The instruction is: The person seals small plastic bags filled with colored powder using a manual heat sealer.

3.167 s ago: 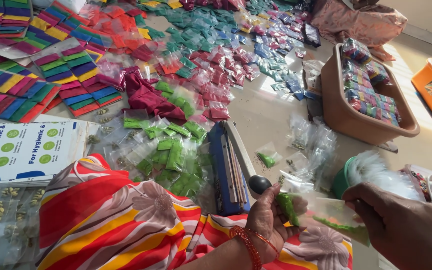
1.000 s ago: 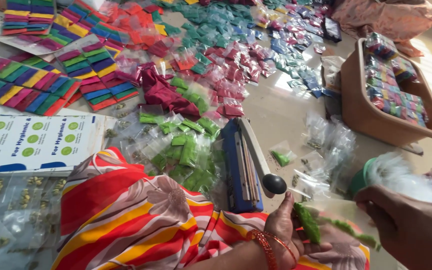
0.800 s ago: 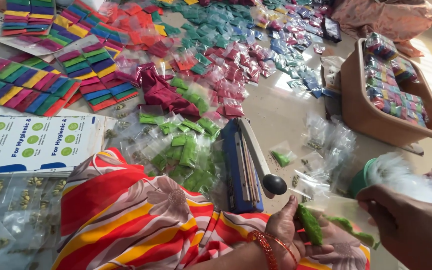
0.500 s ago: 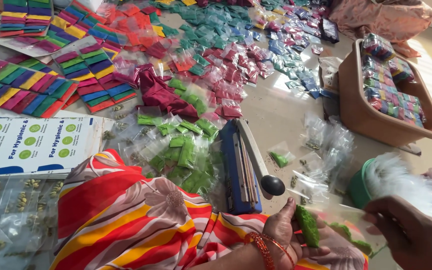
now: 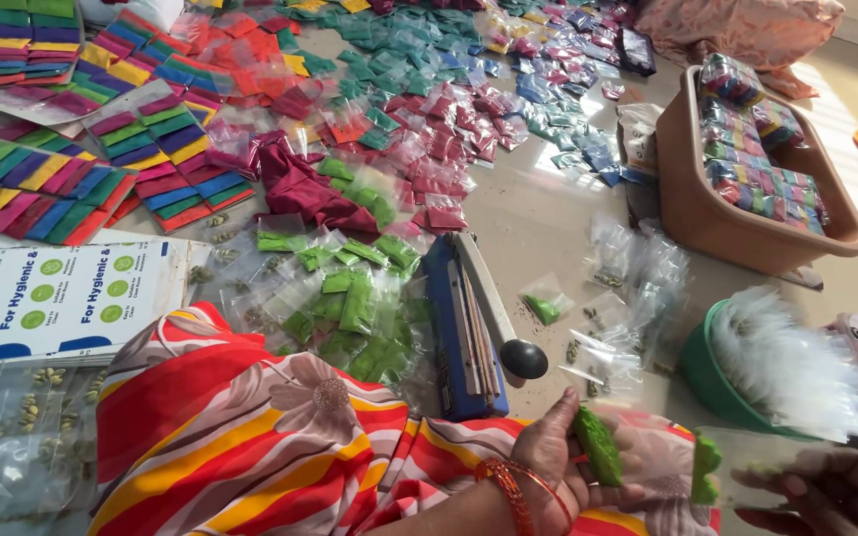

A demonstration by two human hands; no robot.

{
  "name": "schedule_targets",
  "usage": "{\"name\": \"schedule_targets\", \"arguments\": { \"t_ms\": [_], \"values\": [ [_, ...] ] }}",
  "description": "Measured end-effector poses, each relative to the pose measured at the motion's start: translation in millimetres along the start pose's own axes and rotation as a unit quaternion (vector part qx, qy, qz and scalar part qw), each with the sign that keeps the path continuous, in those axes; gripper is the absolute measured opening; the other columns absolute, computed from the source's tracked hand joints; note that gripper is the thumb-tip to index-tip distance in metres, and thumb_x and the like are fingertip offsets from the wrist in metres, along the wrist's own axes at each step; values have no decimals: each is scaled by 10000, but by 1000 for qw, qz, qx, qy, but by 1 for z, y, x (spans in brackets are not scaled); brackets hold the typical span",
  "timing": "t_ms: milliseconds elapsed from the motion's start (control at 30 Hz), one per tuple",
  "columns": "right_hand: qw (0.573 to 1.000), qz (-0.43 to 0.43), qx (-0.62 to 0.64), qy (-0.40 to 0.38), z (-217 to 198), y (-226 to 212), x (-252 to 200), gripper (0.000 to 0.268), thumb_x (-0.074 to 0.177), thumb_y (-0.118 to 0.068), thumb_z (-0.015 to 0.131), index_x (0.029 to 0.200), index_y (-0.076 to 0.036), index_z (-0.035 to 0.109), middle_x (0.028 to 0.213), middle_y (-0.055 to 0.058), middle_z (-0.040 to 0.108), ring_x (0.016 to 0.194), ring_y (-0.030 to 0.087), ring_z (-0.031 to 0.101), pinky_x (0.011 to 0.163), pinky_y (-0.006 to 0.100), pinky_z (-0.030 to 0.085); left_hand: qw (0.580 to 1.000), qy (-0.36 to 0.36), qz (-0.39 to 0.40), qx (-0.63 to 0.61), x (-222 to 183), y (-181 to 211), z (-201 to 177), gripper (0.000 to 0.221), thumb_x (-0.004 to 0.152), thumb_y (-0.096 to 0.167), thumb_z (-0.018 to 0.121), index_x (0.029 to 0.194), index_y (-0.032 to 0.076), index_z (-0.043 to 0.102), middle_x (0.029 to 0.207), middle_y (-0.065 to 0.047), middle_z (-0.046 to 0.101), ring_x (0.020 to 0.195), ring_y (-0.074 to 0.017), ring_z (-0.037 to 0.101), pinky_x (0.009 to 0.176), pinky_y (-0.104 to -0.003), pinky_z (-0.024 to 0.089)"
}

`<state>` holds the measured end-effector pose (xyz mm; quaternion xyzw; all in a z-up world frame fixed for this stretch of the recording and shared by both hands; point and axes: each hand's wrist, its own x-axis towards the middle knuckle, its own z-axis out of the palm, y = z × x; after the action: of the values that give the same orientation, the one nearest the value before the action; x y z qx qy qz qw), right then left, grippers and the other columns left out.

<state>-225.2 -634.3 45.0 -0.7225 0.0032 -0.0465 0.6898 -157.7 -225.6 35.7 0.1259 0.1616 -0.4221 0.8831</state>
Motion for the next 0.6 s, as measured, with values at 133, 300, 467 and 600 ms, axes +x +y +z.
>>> {"name": "schedule_targets", "arguments": {
  "t_ms": [133,300,467,600],
  "values": [
    [993,-44,67,89,31,-7,-7,77,1065,63,485,1095,17,539,1268,279,654,1184,450,679,830,710,527,989,-84,-43,-118,7,1,-12,745,1111,636,360,1316,-33,616,1189,-209,699,1131,-436,684,947,-653,596],
    [975,-77,106,179,-20,65,-13,155,1100,56,437,1137,-33,558,1291,249,638,1216,397,646,998,697,462,972,-140,-111,-150,-2,-1,-10,799,1083,648,250,1471,-10,485,1403,-253,623,1260,-471,605,996,-660,530],
    [928,-159,217,257,-86,223,-27,229,1165,139,473,1032,-43,515,1217,275,669,1233,381,656,1072,663,446,968,-176,-80,-159,4,-11,-17,776,1091,617,231,1488,-1,483,1400,-235,599,1263,-427,597,1003,-672,527],
    [878,-63,151,450,-39,228,-21,121,1085,72,555,1116,-35,510,1146,262,707,1092,381,734,910,573,576,992,-69,-57,-85,-16,-5,-3,654,1092,551,324,1415,14,513,1346,-197,650,1231,-400,649,983,-653,553]
  ]
}}
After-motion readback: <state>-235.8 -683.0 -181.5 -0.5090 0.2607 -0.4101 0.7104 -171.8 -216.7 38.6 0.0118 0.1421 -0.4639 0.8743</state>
